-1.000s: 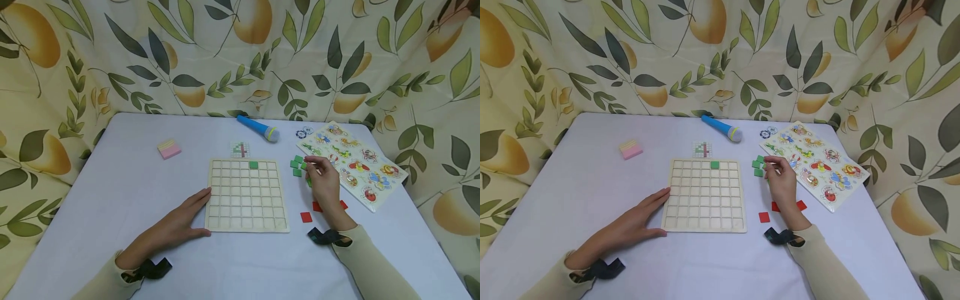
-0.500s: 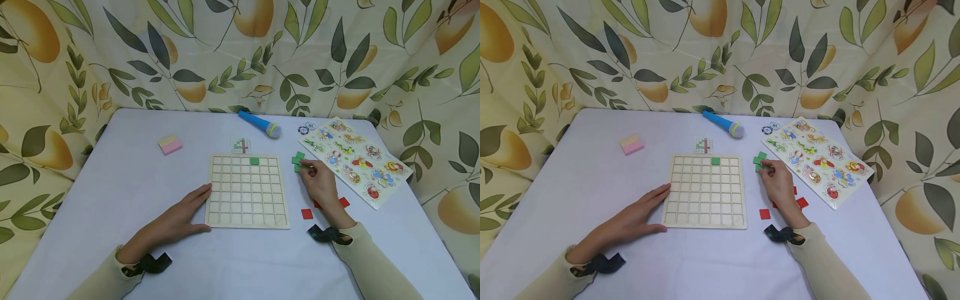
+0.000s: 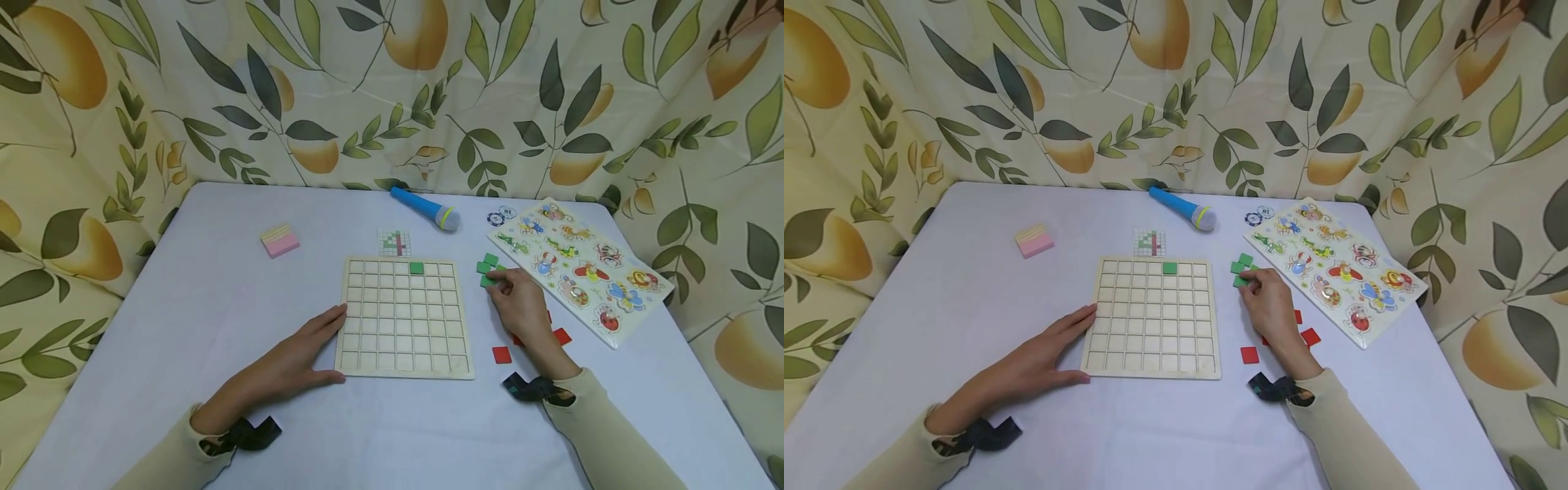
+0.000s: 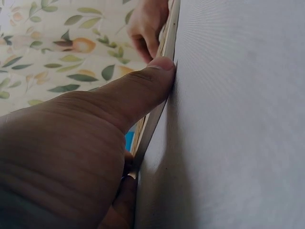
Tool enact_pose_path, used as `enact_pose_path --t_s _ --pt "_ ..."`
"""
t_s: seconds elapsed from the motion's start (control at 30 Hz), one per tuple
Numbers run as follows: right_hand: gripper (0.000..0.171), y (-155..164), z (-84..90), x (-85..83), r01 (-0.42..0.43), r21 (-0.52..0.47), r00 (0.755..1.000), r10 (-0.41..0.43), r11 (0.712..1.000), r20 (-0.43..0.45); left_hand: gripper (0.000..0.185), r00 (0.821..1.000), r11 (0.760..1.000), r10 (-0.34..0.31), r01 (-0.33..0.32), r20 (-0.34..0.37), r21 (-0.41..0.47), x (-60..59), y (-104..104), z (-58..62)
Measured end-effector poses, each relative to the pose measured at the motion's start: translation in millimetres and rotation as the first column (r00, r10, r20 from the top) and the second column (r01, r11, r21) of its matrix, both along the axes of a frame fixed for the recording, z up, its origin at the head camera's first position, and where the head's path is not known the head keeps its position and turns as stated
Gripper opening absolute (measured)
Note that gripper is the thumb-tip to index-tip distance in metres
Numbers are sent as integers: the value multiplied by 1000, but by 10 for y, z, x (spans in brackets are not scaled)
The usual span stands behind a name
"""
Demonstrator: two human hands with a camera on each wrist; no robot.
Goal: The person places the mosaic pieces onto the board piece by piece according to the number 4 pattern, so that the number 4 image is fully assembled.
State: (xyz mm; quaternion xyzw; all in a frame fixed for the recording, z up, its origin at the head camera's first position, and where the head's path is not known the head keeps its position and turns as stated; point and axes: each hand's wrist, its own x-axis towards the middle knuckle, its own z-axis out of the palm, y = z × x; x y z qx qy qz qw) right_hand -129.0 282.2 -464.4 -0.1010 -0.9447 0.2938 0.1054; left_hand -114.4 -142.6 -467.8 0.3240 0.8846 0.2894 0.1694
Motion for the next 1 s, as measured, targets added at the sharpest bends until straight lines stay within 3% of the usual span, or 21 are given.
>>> enact_pose_path --t_s 0.27,0.47,0.53,0.7,0.87,1.0 --pt "29 -38 69 -23 -47 -33 999 46 998 -20 108 1000 1000 -2 2 -21 -7 -32 -13 -3" --pt "29 -192 288 6 -181 -97 983 184 979 16 109 1000 1000 -3 3 7 13 -32 11 -12" --pt "28 -313 352 -19 -265 -82 962 269 961 43 108 999 1000 12 -12 30 23 -13 11 -9" --pt "23 -664 436 -248 -467 -50 877 469 883 101 105 998 998 53 -54 31 36 11 -14 -6" --pt "20 -883 435 -507 -549 -33 825 548 835 139 106 998 998 54 -54 10 24 -5 -3 -1" --pt "20 -963 398 -606 -586 -42 793 583 809 177 106 998 998 54 -54 14 11 -6 14 -7"
